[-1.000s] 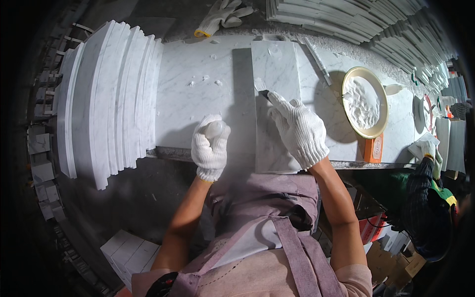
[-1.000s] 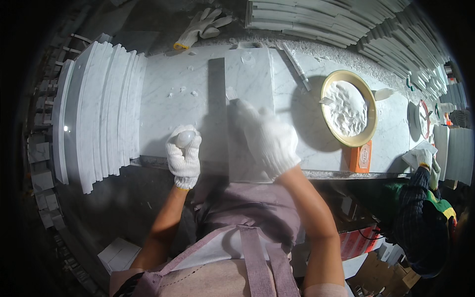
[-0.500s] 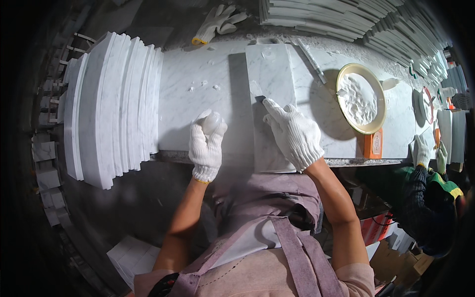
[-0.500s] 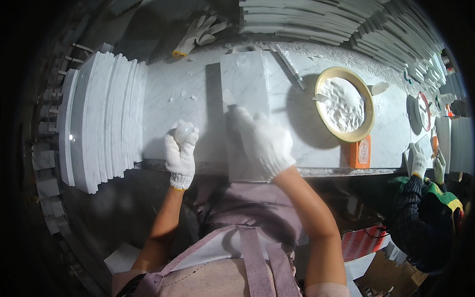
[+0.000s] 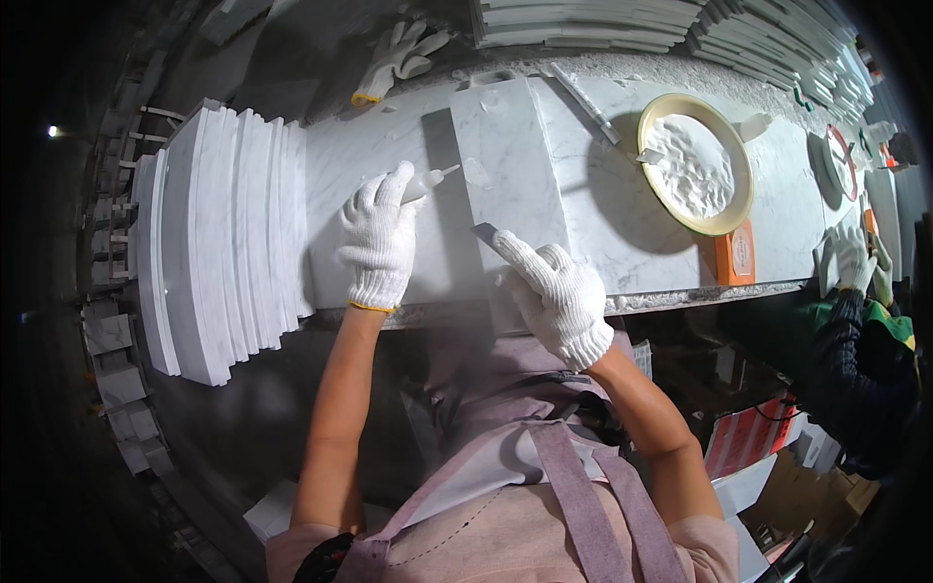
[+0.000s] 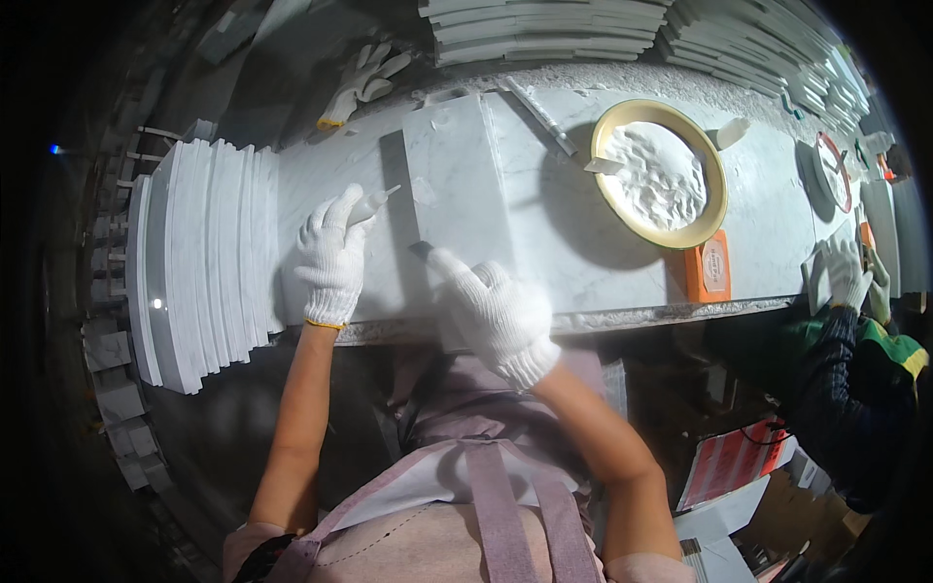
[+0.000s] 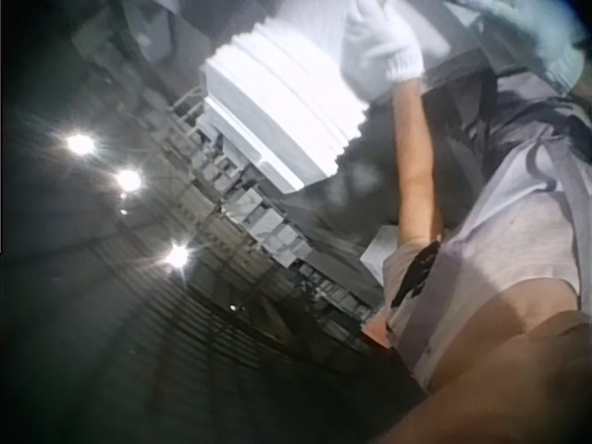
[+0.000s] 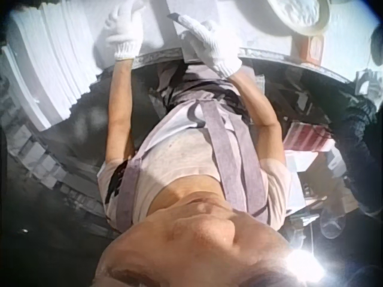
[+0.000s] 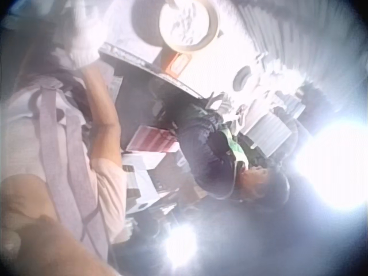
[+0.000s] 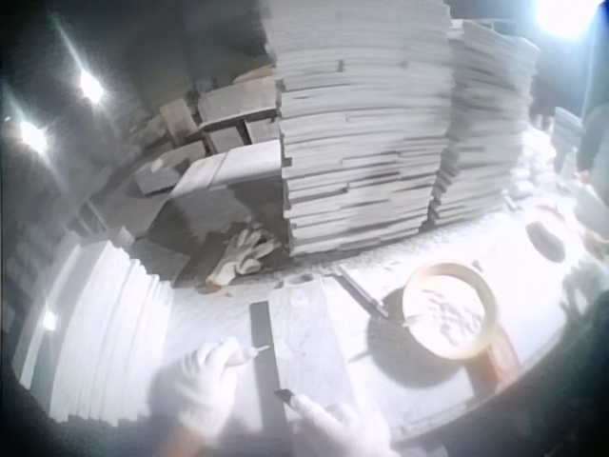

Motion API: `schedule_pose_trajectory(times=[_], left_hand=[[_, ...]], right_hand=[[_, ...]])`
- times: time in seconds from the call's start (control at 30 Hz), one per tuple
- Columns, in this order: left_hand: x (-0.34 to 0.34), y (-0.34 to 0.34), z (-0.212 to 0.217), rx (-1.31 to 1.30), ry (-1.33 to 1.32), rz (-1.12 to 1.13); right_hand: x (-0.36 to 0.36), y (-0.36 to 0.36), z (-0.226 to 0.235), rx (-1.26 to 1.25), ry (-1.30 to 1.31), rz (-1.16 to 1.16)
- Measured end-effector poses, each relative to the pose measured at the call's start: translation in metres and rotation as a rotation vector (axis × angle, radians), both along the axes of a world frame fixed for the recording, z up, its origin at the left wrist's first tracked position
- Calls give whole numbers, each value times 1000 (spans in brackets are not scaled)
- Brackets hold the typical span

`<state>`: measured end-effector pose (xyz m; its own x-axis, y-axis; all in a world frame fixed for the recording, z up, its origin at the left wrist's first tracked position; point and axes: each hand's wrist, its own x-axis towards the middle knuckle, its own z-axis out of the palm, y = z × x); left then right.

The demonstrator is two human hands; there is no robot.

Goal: The person applies a white powder to a rectangular stone tile and rubs it with a small orange block, then uses a metal scraper to remove excess powder and smooth the surface. The person repeats this process on multiple tiles, stacking finished pieces to the left.

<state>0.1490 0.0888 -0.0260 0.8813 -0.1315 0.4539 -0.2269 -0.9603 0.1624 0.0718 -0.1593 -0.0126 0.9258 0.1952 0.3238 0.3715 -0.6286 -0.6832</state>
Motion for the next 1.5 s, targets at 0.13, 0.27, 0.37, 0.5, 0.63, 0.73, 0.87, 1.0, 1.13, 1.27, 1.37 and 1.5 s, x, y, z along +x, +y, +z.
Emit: schedule_pose_trajectory(times=[0.13,0.27,0.37,0.5,0.63,0.73,0.87,1.0,1.13,1.27,1.37,1.5], left_hand=[[9,-1,-1,175,-71,3],[12,-1,3,247,-91,-34],[14,-3,8,269,-102,-59],[16,-6,11,287,-132,-73],[17,-7,12,278,-116,-89],[17,-8,13,307,-104,-73],[15,-11,14,319,-115,-54],[15,-12,15,326,-118,-60],[16,-11,16,342,-118,-69],[15,-11,14,353,-116,-55],[15,-11,13,355,-134,-50],[17,-11,11,361,-139,-50]], right_hand=[[-1,-2,-5,-14,-9,10],[-3,-3,-8,24,-21,7],[-3,-3,-11,21,-22,14],[-2,-3,-15,22,-44,20],[-2,-2,-16,28,-38,19],[-2,-2,-15,-8,-25,22],[-1,-3,-13,-2,-29,25],[-1,-3,-14,25,-42,29],[-1,-3,-15,16,-34,24],[-2,-3,-15,6,-36,26],[-2,-3,-15,2,-34,26],[-2,-4,-16,15,-49,26]])
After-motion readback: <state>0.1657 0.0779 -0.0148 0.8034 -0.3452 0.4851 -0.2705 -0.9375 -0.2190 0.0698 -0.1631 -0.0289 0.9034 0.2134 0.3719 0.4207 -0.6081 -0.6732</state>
